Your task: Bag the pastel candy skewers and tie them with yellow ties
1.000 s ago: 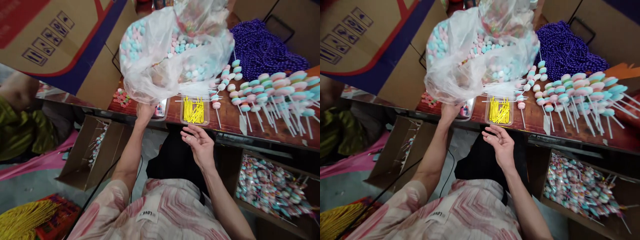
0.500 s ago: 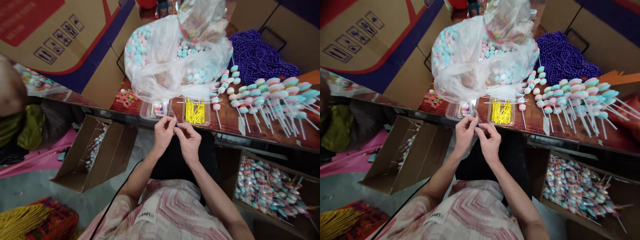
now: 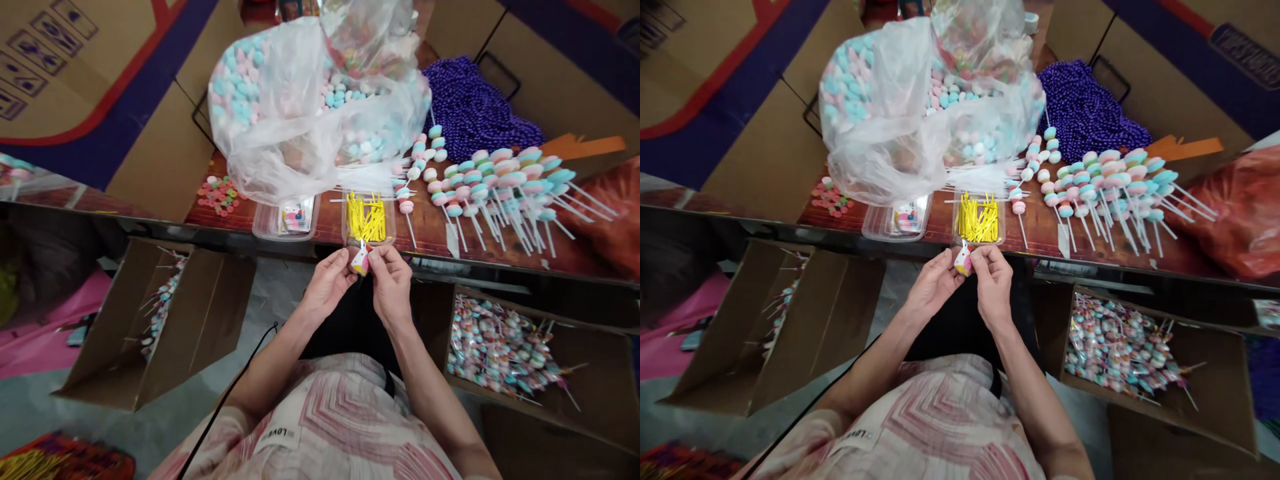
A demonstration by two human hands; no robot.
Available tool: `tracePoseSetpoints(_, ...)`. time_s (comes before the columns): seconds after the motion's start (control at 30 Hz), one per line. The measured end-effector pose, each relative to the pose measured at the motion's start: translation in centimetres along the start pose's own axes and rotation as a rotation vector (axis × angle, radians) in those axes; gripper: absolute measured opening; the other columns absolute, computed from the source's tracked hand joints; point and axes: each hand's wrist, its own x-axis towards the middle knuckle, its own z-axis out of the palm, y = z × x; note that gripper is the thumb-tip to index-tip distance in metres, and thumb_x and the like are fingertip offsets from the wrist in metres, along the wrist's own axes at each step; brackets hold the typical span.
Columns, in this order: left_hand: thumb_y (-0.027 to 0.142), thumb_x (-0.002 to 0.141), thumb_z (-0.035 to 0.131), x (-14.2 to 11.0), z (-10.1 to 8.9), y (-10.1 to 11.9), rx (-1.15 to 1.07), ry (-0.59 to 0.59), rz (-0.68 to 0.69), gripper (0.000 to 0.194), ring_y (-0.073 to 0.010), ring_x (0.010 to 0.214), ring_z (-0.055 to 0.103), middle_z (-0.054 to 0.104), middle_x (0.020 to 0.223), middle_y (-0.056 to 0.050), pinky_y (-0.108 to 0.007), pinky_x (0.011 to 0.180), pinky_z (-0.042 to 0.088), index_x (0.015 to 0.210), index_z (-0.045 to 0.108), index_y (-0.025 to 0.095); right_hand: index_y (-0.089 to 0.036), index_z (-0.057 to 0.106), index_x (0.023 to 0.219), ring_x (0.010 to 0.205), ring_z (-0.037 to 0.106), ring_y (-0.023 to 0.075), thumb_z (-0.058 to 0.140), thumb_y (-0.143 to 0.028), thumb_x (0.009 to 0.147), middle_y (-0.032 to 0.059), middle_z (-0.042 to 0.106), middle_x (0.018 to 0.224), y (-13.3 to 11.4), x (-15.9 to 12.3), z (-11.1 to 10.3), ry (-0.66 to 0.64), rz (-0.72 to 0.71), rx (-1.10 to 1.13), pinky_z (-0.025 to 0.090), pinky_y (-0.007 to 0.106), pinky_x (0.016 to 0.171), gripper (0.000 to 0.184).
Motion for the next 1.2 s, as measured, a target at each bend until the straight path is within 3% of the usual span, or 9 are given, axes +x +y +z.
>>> tracePoseSetpoints(0.13, 0.030, 0.055, 0.094, 0.5, 0.5, -0.4, -0.018, 0.012, 0.059, 0.032, -0.0048, 0.066, 0.059, 0.070, 0.078, 0.001, -0.016, 0.064, 0.047, 0.075, 0.073, 0.016, -0.020, 0.059, 0.073, 0.060, 0.048, 0.0101, 0.070, -0.035, 0.087, -0.0038, 0.055, 0.065, -0.2, -0.3, -1.3, 0.008, -0.007, -0.105, 0.041, 0.023, 0.059, 0.023)
tracePoseSetpoints(0.27, 0.024, 0.048, 0.096, 0.7, 1.3, -1.2, 0.010, 0.073, 0.128, 0.034, -0.0042, 0.064, 0.057, 0.067, 0.071, 0.002, -0.015, 0.061, 0.045, 0.067, 0.069, 0.014, -0.021, 0.063, 0.081, 0.067, 0.054, 0.0107, 0.074, -0.040, 0.082, -0.0029, 0.061, 0.075, -0.2, -0.8, -1.7, 0.072, 0.055, -0.019, 0.047, 0.024, 0.067, 0.021)
tracePoseSetpoints(0.37, 0.027, 0.049, 0.095, 0.6, 1.9, -2.0, 0.053, 0.094, 0.221, 0.035, -0.0052, 0.064, 0.057, 0.063, 0.067, 0.004, -0.018, 0.066, 0.048, 0.064, 0.066, 0.014, -0.021, 0.067, 0.086, 0.073, 0.058, 0.0126, 0.078, -0.040, 0.076, -0.0011, 0.065, 0.081, 0.0, -1.2, -1.6, 0.082, 0.091, 0.010, 0.049, 0.027, 0.073, 0.024)
tracePoseSetpoints(0.5, 0.036, 0.054, 0.093, 0.3, 2.4, -2.9, 0.129, 0.128, 0.323, 0.036, -0.0063, 0.064, 0.057, 0.063, 0.067, 0.004, -0.020, 0.068, 0.049, 0.067, 0.068, 0.015, -0.018, 0.062, 0.070, 0.064, 0.046, 0.0105, 0.073, -0.041, 0.082, -0.0035, 0.054, 0.067, 0.5, -1.4, -1.6, 0.140, 0.018, -0.085, 0.042, 0.024, 0.063, 0.027)
tracePoseSetpoints(0.67, 0.044, 0.062, 0.089, 0.0, 2.3, -2.7, 0.117, 0.101, 0.261, 0.035, -0.0052, 0.058, 0.054, 0.063, 0.067, 0.003, -0.018, 0.059, 0.045, 0.072, 0.069, 0.016, -0.019, 0.048, 0.060, 0.059, 0.035, 0.0097, 0.063, -0.046, 0.089, -0.0048, 0.040, 0.060, 0.1, -1.2, -2.0, 0.119, -0.040, -0.256, 0.032, 0.024, 0.056, 0.042)
tracePoseSetpoints(0.77, 0.039, 0.061, 0.090, 0.1, 2.0, -2.0, 0.095, 0.119, 0.200, 0.032, -0.0067, 0.065, 0.059, 0.068, 0.075, 0.000, -0.018, 0.061, 0.047, 0.073, 0.071, 0.016, -0.019, 0.049, 0.061, 0.060, 0.038, 0.0099, 0.064, -0.044, 0.088, -0.0045, 0.042, 0.061, -0.5, -1.0, -2.4, 0.041, -0.039, -0.333, 0.034, 0.024, 0.058, 0.040)
tracePoseSetpoints(0.9, 0.029, 0.051, 0.094, 0.2, 2.2, -1.6, 0.105, 0.193, 0.259, 0.032, -0.0077, 0.065, 0.060, 0.067, 0.068, 0.001, -0.020, 0.067, 0.049, 0.068, 0.071, 0.015, -0.018, 0.056, 0.068, 0.063, 0.044, 0.0106, 0.071, -0.043, 0.082, -0.0043, 0.050, 0.065, -0.6, -0.5, -2.7, 0.040, -0.010, -0.273, 0.038, 0.024, 0.062, 0.032)
tracePoseSetpoints(1.07, 0.037, 0.054, 0.093, 0.5, 3.0, -1.4, 0.035, 0.174, 0.286, 0.034, -0.0068, 0.060, 0.057, 0.067, 0.069, 0.001, -0.019, 0.056, 0.046, 0.068, 0.071, 0.015, -0.019, 0.046, 0.059, 0.058, 0.033, 0.0093, 0.065, -0.046, 0.086, -0.0051, 0.038, 0.059, -1.1, 0.3, -2.6, 0.062, -0.051, -0.311, 0.031, 0.024, 0.055, 0.043)
tracePoseSetpoints(1.2, 0.033, 0.054, 0.094, 1.0, 3.5, -0.6, 0.044, 0.168, 0.281, 0.033, -0.0077, 0.062, 0.059, 0.067, 0.069, 0.000, -0.018, 0.056, 0.045, 0.069, 0.071, 0.015, -0.020, 0.040, 0.056, 0.055, 0.030, 0.0091, 0.059, -0.050, 0.090, -0.0050, 0.033, 0.057, -2.0, 1.4, -3.3, -0.023, -0.083, -0.433, 0.027, 0.025, 0.052, 0.049)
